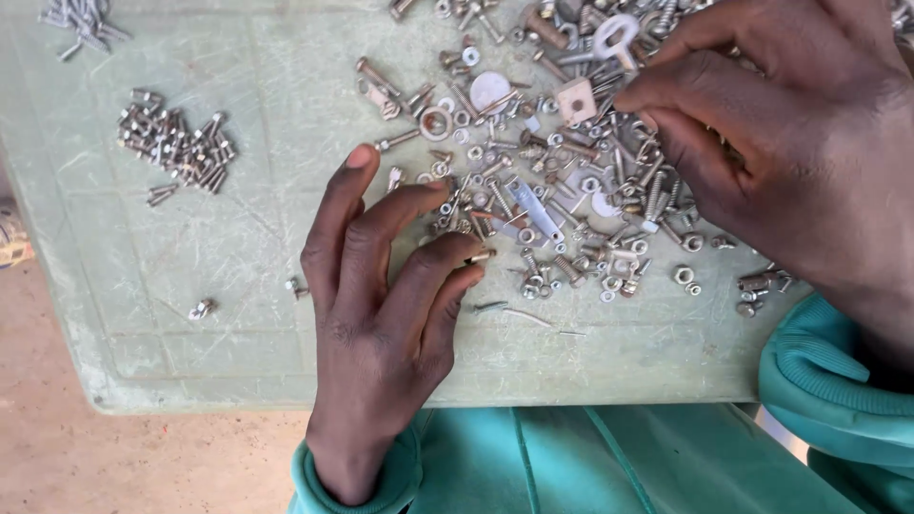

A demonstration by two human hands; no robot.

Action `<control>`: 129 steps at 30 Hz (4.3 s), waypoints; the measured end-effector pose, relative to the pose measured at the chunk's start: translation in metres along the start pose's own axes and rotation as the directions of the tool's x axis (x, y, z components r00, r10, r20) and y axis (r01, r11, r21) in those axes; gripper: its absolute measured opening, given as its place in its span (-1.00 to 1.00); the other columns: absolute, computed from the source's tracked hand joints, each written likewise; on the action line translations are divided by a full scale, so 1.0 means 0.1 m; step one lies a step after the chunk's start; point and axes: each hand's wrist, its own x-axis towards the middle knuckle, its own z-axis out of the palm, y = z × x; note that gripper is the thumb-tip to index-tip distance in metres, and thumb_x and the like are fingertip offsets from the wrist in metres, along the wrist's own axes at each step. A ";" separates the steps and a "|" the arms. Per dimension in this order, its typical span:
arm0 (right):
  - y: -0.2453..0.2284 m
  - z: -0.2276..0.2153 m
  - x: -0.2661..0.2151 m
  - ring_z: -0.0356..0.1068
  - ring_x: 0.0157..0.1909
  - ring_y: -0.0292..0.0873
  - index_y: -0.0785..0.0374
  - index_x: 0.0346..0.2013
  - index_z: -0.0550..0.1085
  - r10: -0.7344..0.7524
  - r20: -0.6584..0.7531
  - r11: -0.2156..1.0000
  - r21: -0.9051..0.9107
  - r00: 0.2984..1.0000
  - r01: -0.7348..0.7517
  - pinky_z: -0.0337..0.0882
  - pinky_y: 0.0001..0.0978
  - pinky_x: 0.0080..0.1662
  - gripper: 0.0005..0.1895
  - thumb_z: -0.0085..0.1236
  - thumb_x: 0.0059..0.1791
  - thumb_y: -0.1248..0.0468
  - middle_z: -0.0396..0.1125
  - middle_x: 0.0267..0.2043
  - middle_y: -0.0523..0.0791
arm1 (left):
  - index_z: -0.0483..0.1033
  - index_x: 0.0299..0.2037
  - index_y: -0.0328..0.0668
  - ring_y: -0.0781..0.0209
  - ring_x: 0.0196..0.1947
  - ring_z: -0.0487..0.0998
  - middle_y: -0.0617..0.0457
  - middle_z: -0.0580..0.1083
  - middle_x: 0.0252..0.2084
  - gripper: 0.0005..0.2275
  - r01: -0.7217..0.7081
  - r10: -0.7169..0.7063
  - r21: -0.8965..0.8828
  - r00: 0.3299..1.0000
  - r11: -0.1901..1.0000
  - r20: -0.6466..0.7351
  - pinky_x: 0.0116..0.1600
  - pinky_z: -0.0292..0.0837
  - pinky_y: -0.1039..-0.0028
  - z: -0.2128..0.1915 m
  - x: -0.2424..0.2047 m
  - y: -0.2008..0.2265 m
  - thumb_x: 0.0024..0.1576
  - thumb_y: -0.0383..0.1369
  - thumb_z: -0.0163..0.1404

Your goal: The person sorts a mixed pile of metal fasteners on a green table, picking up individual screws, nuts, and washers and placing them into small separate piles. The person occasionally picks up and examines specific items before setting them down.

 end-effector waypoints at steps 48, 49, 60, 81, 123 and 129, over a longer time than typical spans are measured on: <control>-0.51 0.01 -0.14 0.19 0.07 0.14 -0.02 0.04 0.59 0.038 0.115 0.998 -0.051 0.993 -0.032 0.14 0.07 0.06 -0.79 0.36 0.13 0.11 0.31 0.02 -0.15 | 0.38 -0.15 -0.29 0.19 -0.20 0.63 -0.16 0.56 -0.25 -0.86 0.422 -0.672 -0.774 0.741 0.472 -0.006 -0.02 0.56 0.57 0.12 -0.21 0.45 0.22 -0.40 0.05; -0.52 0.04 -0.14 0.19 0.07 0.14 -0.01 0.02 0.60 0.033 0.108 0.998 -0.052 0.994 -0.028 0.13 0.07 0.02 -0.80 0.34 0.14 0.07 0.30 0.00 -0.15 | 0.43 -0.13 -0.33 0.25 -0.23 0.66 -0.13 0.60 -0.26 -0.82 0.479 -0.709 -0.758 0.704 0.443 0.030 -0.04 0.58 0.61 0.12 -0.20 0.46 0.18 -0.39 0.09; -0.61 -0.18 -0.03 0.18 0.00 0.15 0.24 -0.16 0.65 -0.132 -0.064 0.979 0.148 0.989 0.140 0.15 -0.11 -0.04 -0.89 0.50 0.15 0.39 0.35 -0.10 -0.01 | 0.44 0.15 -0.49 0.04 -0.04 0.63 -0.26 0.57 -0.04 -0.58 0.448 -0.585 -0.885 0.686 -0.128 0.432 0.10 0.60 0.32 0.18 -0.21 0.57 0.29 -0.21 -0.11; -0.40 0.13 0.16 0.19 0.06 0.12 0.11 0.02 0.69 -0.079 0.011 0.994 0.071 0.997 0.078 0.04 0.06 0.10 -0.87 0.49 0.21 0.21 0.34 -0.07 -0.17 | 0.47 -0.45 -0.22 0.41 -0.48 0.29 0.13 0.41 -0.47 -0.64 0.508 -0.763 -0.751 0.646 0.423 0.007 -0.34 0.09 0.56 -0.13 -0.11 0.31 0.32 -0.19 -0.18; -0.58 -0.14 0.14 0.36 0.09 0.19 0.32 0.17 0.59 -0.065 0.105 0.986 0.160 0.992 0.048 0.38 0.07 0.13 -0.66 0.29 0.12 0.30 0.40 -0.01 0.07 | 0.50 -0.07 -0.42 -0.15 0.14 0.59 -0.19 0.53 -0.08 -0.41 0.217 -0.744 -0.901 0.650 0.376 -0.154 0.31 0.51 0.20 0.08 -0.43 0.21 0.34 0.08 -0.35; -0.57 -0.02 0.07 0.38 0.15 0.16 0.31 0.18 0.58 0.022 0.167 0.972 0.227 0.986 -0.060 0.35 0.06 0.24 -0.66 0.18 0.11 0.32 0.42 0.05 0.06 | 0.49 -0.07 -0.30 -0.14 0.34 0.50 -0.29 0.51 0.13 -0.25 0.339 -0.620 -0.635 0.729 0.694 -0.289 0.45 0.40 0.18 -0.04 -0.42 0.25 0.34 0.28 -0.56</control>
